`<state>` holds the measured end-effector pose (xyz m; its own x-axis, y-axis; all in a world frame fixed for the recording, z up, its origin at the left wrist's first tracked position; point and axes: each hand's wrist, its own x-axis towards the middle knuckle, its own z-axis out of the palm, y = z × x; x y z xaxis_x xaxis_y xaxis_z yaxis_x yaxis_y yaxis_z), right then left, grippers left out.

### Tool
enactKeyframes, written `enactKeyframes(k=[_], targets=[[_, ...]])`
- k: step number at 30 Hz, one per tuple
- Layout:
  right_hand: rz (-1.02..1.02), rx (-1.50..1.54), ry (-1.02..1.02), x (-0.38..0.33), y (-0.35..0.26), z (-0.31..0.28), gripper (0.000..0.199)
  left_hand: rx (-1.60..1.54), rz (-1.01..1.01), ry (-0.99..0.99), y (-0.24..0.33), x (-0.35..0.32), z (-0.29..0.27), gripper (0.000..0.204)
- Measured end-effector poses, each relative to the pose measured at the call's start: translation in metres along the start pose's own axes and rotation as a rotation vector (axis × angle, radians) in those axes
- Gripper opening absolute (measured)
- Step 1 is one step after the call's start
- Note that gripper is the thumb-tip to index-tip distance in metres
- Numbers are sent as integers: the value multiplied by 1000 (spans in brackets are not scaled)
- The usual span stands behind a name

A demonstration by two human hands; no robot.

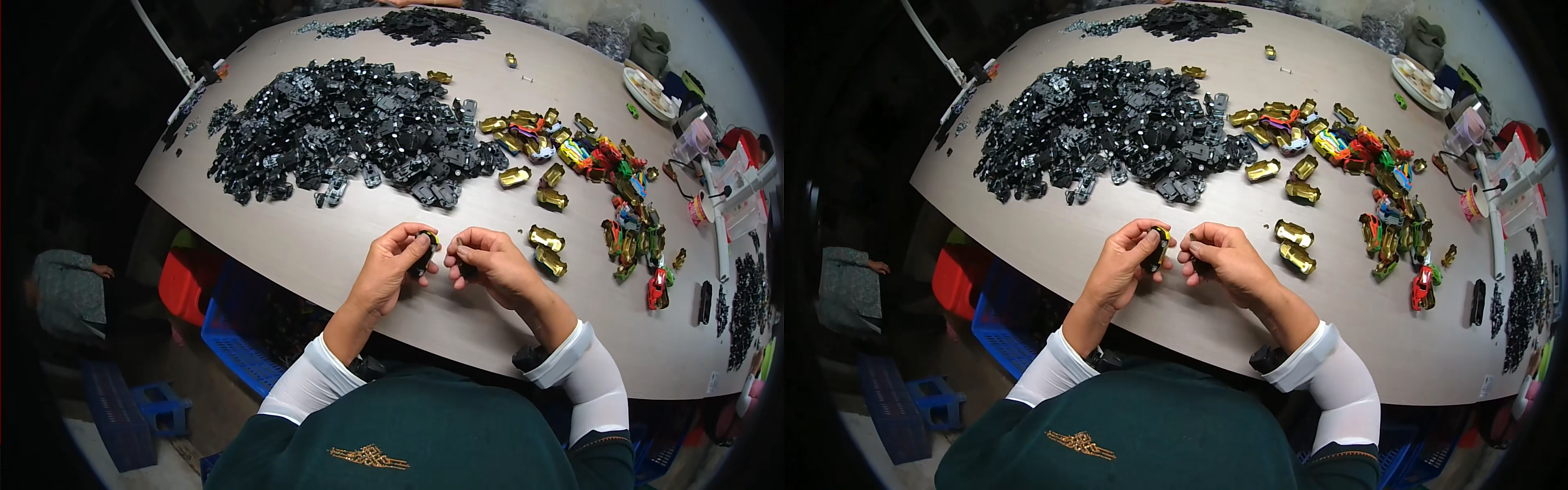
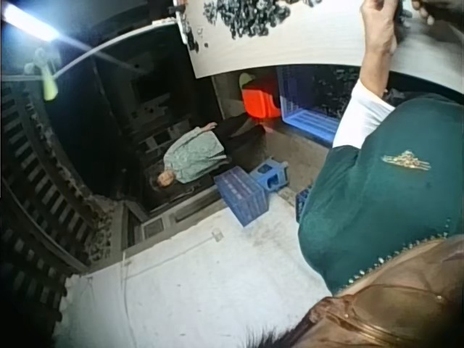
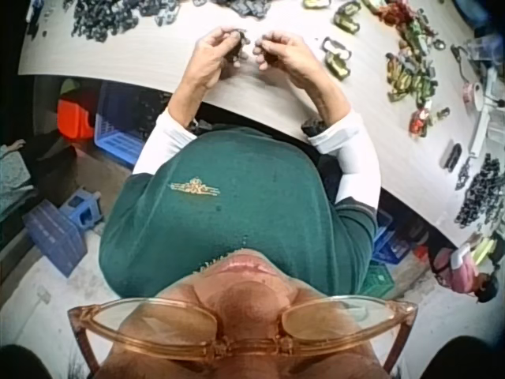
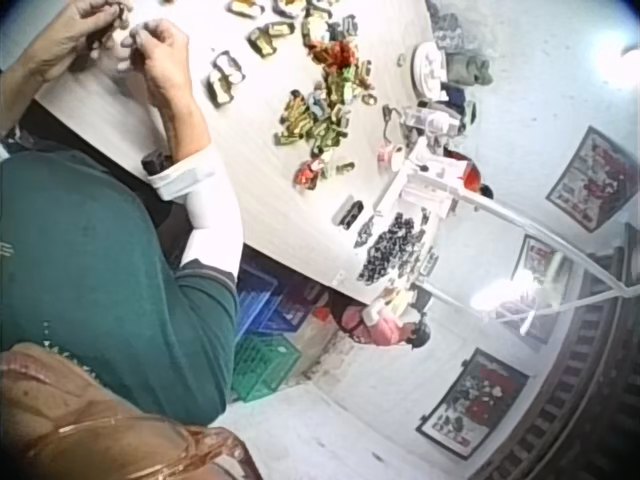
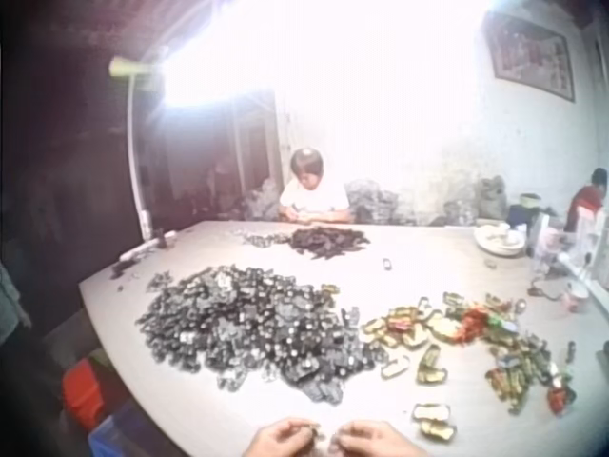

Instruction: The person assembles small toy cars by hand at a table. They pick up a black chassis and a colored body, fit the body onto the chassis, and place the completed car on the table. This process is repeated with different colored bodies throughout the clip.

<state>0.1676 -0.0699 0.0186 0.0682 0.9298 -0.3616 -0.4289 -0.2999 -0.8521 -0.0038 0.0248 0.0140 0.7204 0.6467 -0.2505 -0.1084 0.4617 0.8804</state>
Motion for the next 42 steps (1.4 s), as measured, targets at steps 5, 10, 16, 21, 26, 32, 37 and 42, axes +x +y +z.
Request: enactKeyframes(k=[5, 10, 16, 21, 26, 32, 37, 42], targets=[[-40, -158, -55, -8, -9, 2, 18, 100, 13, -34, -3, 0, -4, 21], [60, -39, -162, -8, -10, 1, 19, 172, -17, -43, -8, 0, -6, 15], [33, -75, -153, -7, -5, 1, 16, 153, 16, -67, -11, -1, 0, 13], [-44, -185, -115, -7, -1, 4, 14, 276, 113, -81, -11, -1, -4, 10], [-452, -909, 176, 3, 35, 7, 12, 791, 288, -16, -14, -1, 2, 10], [-135, -162, 31, 4, 18, 3, 11, 135, 220, 11, -11, 4, -4, 42], [-61, -197, -54, 0, 13, 9, 12, -105, 217, 96, -11, 6, 2, 29], [-193, -158, 15, 0, 3, 0, 14, 70, 169, -23, -8, 3, -10, 31]])
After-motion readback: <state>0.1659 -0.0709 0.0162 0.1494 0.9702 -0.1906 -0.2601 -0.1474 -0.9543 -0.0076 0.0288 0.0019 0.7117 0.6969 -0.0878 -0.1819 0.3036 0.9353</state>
